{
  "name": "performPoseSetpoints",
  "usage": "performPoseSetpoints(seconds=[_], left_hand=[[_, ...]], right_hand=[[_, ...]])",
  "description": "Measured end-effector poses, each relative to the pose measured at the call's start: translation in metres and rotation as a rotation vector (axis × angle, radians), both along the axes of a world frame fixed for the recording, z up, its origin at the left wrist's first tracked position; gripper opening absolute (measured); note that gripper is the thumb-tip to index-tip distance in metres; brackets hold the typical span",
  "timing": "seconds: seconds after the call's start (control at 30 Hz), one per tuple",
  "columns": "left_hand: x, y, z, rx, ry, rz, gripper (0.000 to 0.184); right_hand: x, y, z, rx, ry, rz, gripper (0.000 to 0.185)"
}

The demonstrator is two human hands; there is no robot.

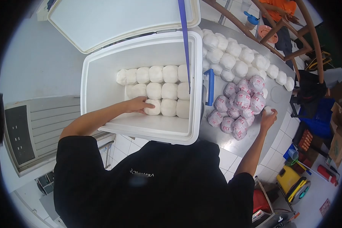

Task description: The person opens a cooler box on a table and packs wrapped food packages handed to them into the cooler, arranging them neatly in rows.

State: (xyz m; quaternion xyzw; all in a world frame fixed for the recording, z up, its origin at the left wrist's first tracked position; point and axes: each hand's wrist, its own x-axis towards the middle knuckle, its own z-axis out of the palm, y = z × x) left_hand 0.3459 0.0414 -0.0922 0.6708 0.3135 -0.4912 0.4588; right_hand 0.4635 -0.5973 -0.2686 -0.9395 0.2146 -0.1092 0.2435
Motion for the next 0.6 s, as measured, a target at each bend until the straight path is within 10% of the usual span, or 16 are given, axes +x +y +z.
performPoseSetpoints(seconds=[0.4,0.6], left_hand=[[0.024,0.014,0.007,0.268,-0.332,-0.927,0.069],[0.012,0.017,-0.010,-0.132,0.069,-0.221,0.070]], right_hand=[[-0.004,0.008,-0.014,-0.133,0.068,-0.002,0.054],[-0.008,0.004,-0.014,-0.083,0.038,0.012,0.053]])
